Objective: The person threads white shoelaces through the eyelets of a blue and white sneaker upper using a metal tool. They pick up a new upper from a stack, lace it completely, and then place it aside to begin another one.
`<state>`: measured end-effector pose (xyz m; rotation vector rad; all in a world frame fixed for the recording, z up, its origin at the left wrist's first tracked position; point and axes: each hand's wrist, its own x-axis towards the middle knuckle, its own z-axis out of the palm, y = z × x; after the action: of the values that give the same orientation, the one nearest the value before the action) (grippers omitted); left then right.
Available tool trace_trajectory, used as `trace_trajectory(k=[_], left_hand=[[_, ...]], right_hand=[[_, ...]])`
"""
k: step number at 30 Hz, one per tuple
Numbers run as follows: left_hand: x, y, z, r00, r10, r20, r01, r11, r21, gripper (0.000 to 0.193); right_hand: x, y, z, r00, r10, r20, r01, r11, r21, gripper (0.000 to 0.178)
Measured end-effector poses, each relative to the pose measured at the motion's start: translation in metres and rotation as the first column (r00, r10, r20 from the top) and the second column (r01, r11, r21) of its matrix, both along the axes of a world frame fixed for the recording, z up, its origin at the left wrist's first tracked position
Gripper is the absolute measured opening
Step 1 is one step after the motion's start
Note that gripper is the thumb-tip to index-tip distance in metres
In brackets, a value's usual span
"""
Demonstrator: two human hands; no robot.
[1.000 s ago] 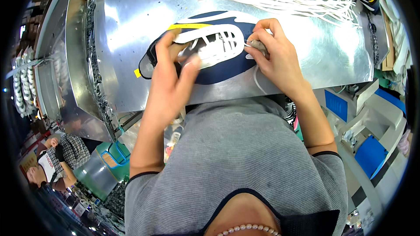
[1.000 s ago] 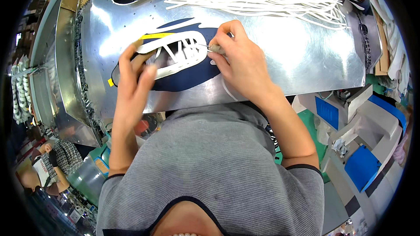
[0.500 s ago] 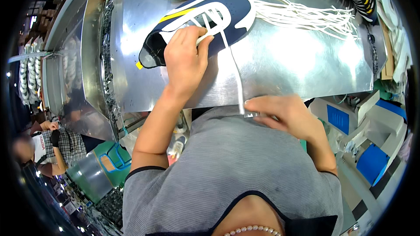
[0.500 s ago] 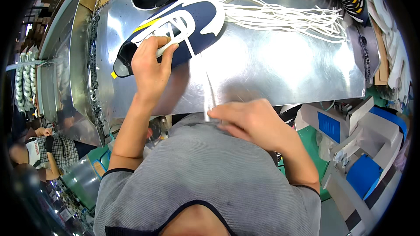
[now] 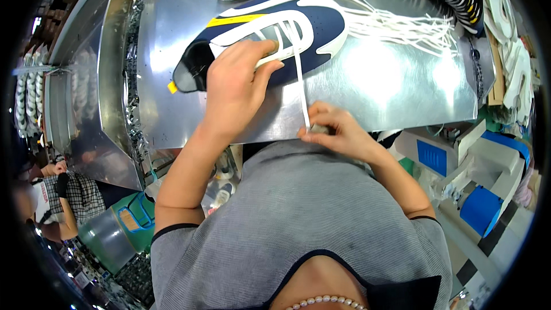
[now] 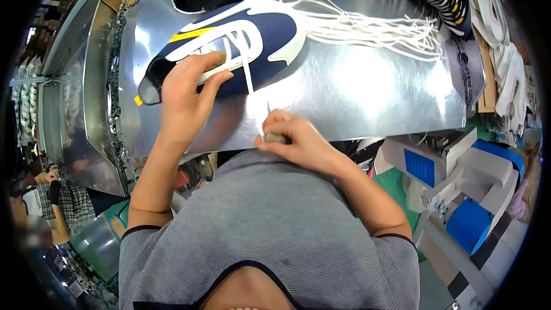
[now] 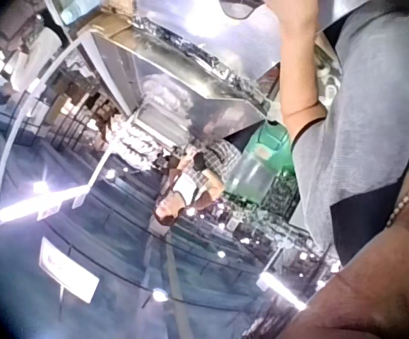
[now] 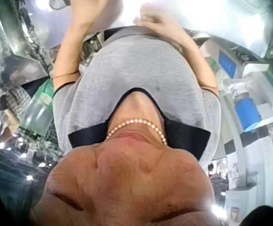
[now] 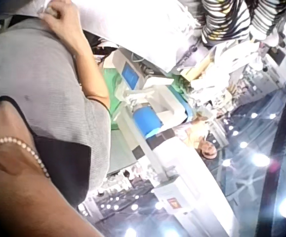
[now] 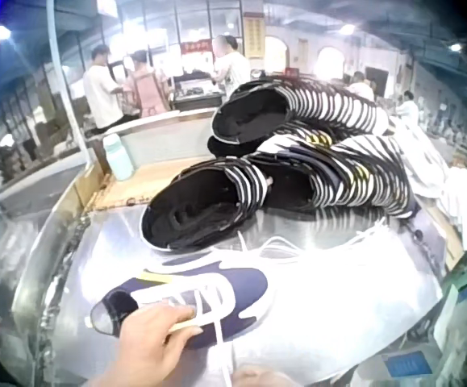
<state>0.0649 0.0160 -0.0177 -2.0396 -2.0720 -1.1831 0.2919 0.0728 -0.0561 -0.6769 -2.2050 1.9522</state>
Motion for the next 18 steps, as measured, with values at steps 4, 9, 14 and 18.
trace_trajectory(k=[4, 9, 14, 18], left_hand=[[-0.002, 0.001, -0.015, 0.999, -0.027, -0.047, 0.009, 0.938, -0.346, 0.022], [-0.012, 0.01, -0.011, 0.99, -0.073, 0.124, 0.121, 0.887, -0.445, 0.024], [-0.012, 0.012, -0.009, 0.974, 0.006, 0.227, 0.116, 0.846, -0.52, 0.034], [-0.005, 0.014, -0.009, 0.993, 0.071, 0.095, -0.004, 0.819, -0.573, 0.04]], right_hand=[[-0.033, 0.027, 0.014, 0.94, -0.319, -0.124, 0.321, 0.947, -0.005, 0.018], [-0.074, 0.055, -0.004, 0.781, -0.556, -0.284, 0.591, 0.805, 0.047, 0.015], [-0.089, 0.052, -0.025, 0.707, -0.53, -0.468, 0.657, 0.738, 0.156, 0.013], [-0.094, 0.05, -0.027, 0.699, -0.484, -0.527, 0.69, 0.65, 0.318, 0.011]])
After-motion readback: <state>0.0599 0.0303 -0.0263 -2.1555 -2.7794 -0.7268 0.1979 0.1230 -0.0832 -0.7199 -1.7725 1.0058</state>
